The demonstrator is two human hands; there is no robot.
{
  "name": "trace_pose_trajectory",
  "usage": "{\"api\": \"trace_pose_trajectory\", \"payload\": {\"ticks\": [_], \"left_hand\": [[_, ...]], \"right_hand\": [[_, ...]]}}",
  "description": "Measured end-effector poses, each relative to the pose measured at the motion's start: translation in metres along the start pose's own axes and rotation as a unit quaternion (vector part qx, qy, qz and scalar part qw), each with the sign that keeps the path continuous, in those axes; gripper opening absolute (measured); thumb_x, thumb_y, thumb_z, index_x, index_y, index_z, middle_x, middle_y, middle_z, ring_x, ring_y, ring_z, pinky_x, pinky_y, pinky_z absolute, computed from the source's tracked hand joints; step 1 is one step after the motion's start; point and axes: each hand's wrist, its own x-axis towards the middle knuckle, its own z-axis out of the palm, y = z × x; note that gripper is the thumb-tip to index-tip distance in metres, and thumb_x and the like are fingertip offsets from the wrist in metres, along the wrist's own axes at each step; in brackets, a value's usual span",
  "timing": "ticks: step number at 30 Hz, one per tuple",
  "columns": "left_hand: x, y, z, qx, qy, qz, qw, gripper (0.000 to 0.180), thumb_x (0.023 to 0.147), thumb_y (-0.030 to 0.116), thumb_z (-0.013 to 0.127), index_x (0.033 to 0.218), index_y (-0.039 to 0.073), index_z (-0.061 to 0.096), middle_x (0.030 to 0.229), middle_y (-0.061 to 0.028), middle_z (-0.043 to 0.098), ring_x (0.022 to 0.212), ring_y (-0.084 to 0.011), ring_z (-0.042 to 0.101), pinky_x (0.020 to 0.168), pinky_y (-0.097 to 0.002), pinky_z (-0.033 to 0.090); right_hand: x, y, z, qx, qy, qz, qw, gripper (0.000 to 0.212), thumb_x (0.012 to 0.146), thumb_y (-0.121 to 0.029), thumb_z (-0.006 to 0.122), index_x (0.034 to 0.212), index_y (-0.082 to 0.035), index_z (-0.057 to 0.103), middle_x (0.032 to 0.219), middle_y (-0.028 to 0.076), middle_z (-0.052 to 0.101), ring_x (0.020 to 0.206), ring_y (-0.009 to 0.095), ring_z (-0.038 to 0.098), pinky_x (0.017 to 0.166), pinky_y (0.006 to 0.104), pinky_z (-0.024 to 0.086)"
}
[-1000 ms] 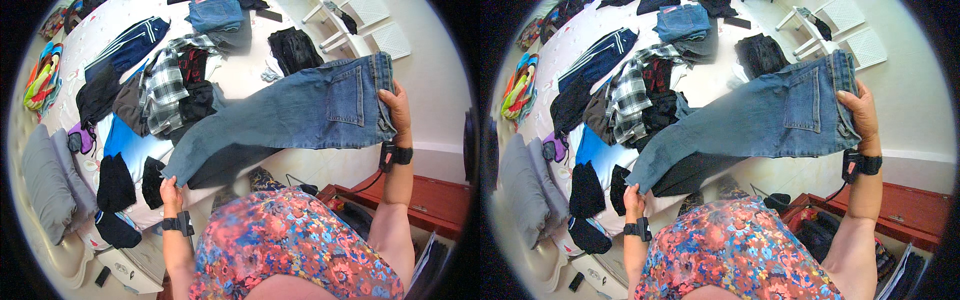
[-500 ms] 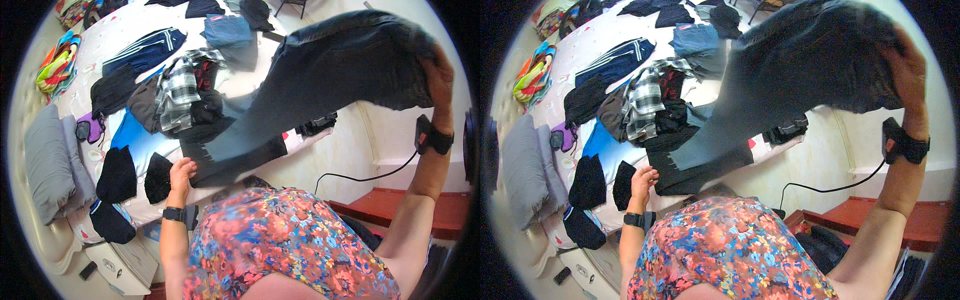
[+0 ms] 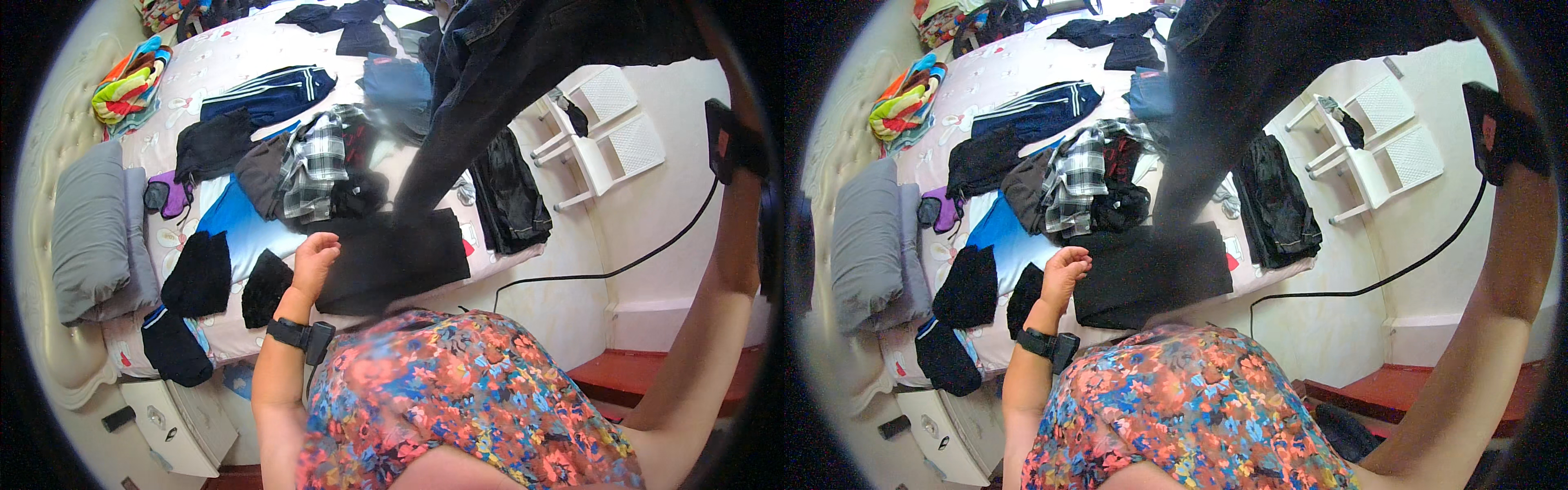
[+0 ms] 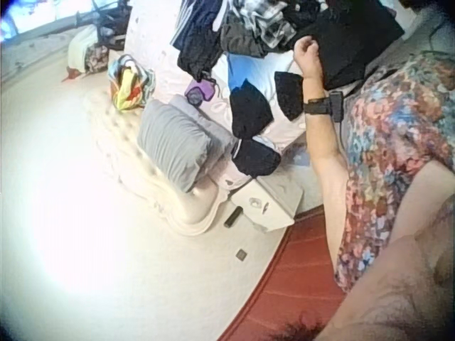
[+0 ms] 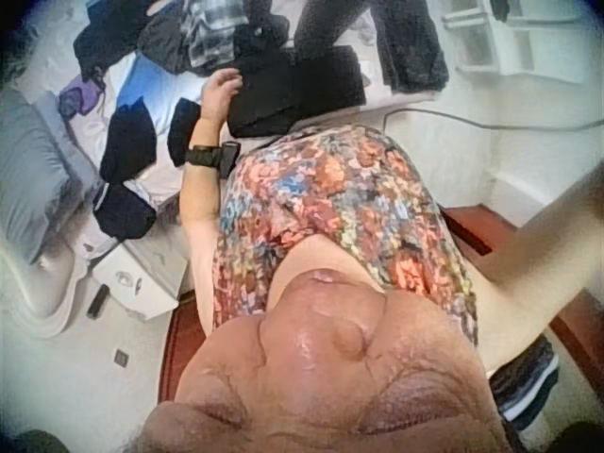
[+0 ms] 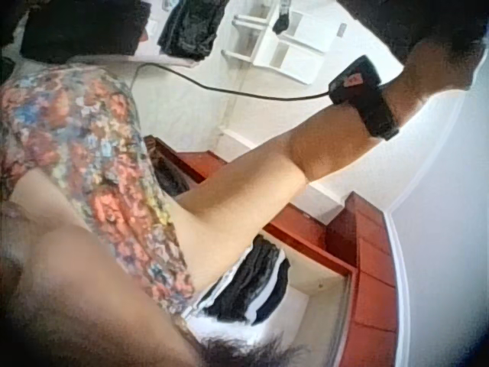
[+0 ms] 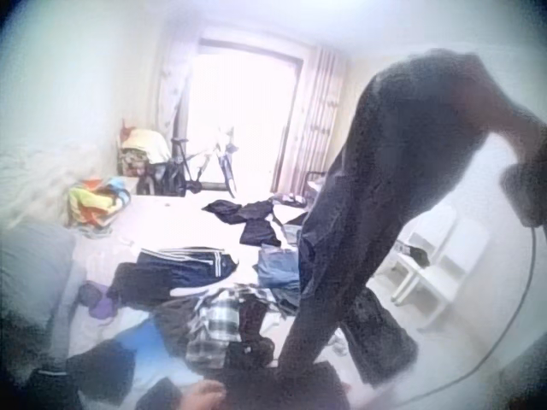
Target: The person organizes folded garments in a shelf and then folds several pairs of trousers and a shirt on a bed.
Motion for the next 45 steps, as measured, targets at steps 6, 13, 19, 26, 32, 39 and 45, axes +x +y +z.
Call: {"api": "trace_pose_trajectory", "payload": {"ticks": [6, 13, 19, 26, 32, 39, 45], "left_hand": [[0.014, -0.003, 0.011, 0.025, -0.010, 0.117, 0.993, 0.028, 0.074, 0.000, 0.058, 0.102, 0.002, 0.056, 0.090, -0.0046, 0.059, 0.082, -0.0123, 0.056, 0.075, -0.0238, 0.044], [0.031, 0.012, 0.034, 0.176, 0.072, 0.231, 0.954, 0.075, 0.065, 0.001, 0.070, 0.131, 0.001, 0.034, 0.125, -0.0113, 0.042, 0.111, -0.0172, 0.043, 0.089, -0.0284, 0.041], [0.048, 0.031, 0.007, 0.091, 0.028, 0.223, 0.970, 0.059, 0.068, -0.004, 0.060, 0.124, 0.001, 0.041, 0.094, -0.0098, 0.061, 0.087, -0.0229, 0.057, 0.081, -0.0341, 0.045], [-0.011, 0.151, 0.020, 0.213, 0.171, 0.453, 0.849, 0.059, 0.071, -0.003, 0.053, 0.128, -0.001, 0.039, 0.116, -0.0163, 0.052, 0.109, -0.0249, 0.050, 0.094, -0.0337, 0.038], [-0.067, 0.254, 0.124, 0.182, -0.101, 0.556, 0.805, 0.105, 0.059, 0.011, 0.078, 0.140, 0.003, 0.012, 0.134, -0.0171, 0.034, 0.119, -0.0262, 0.040, 0.098, -0.0366, 0.032], [-0.071, 0.273, 0.125, 0.060, -0.043, 0.505, 0.860, 0.033, 0.080, 0.006, 0.063, 0.111, -0.002, 0.054, 0.092, -0.0025, 0.061, 0.084, -0.0088, 0.055, 0.078, -0.0234, 0.044], [-0.076, 0.302, 0.070, 0.049, 0.022, 0.475, 0.878, 0.030, 0.089, 0.015, 0.054, 0.114, -0.001, 0.054, 0.098, -0.0081, 0.064, 0.090, -0.0165, 0.060, 0.081, -0.0287, 0.046]], "right_hand": [[-0.087, -0.020, -0.011, -0.032, -0.017, 0.221, 0.975, 0.016, 0.080, -0.007, 0.060, 0.090, 0.004, 0.063, 0.087, 0.013, 0.065, 0.076, 0.020, 0.061, 0.070, 0.0308, 0.050], [-0.128, -0.026, -0.043, -0.035, 0.038, 0.307, 0.950, 0.018, 0.080, -0.009, 0.060, 0.091, 0.005, 0.062, 0.086, 0.013, 0.064, 0.075, 0.019, 0.061, 0.069, 0.0292, 0.049], [-0.120, -0.026, -0.041, 0.015, 0.066, 0.327, 0.942, 0.020, 0.081, -0.011, 0.060, 0.092, 0.006, 0.062, 0.085, 0.012, 0.063, 0.073, 0.018, 0.060, 0.067, 0.0278, 0.049], [-0.055, -0.026, 0.054, 0.253, 0.037, 0.324, 0.911, 0.023, 0.081, -0.013, 0.060, 0.093, 0.006, 0.061, 0.083, 0.011, 0.062, 0.071, 0.016, 0.059, 0.066, 0.0262, 0.048], [0.040, -0.039, 0.106, 0.447, 0.018, 0.298, 0.843, 0.025, 0.082, -0.015, 0.060, 0.094, 0.007, 0.060, 0.082, 0.011, 0.062, 0.070, 0.015, 0.059, 0.065, 0.0249, 0.048], [0.104, -0.048, 0.166, 0.571, -0.019, 0.257, 0.779, 0.028, 0.082, -0.017, 0.060, 0.095, 0.008, 0.059, 0.081, 0.010, 0.061, 0.068, 0.014, 0.058, 0.063, 0.0233, 0.047], [0.097, -0.030, 0.144, 0.446, -0.130, 0.178, 0.867, 0.038, 0.078, -0.025, 0.067, 0.097, 0.008, 0.059, 0.084, 0.010, 0.062, 0.070, 0.015, 0.058, 0.064, 0.0266, 0.048]]}}
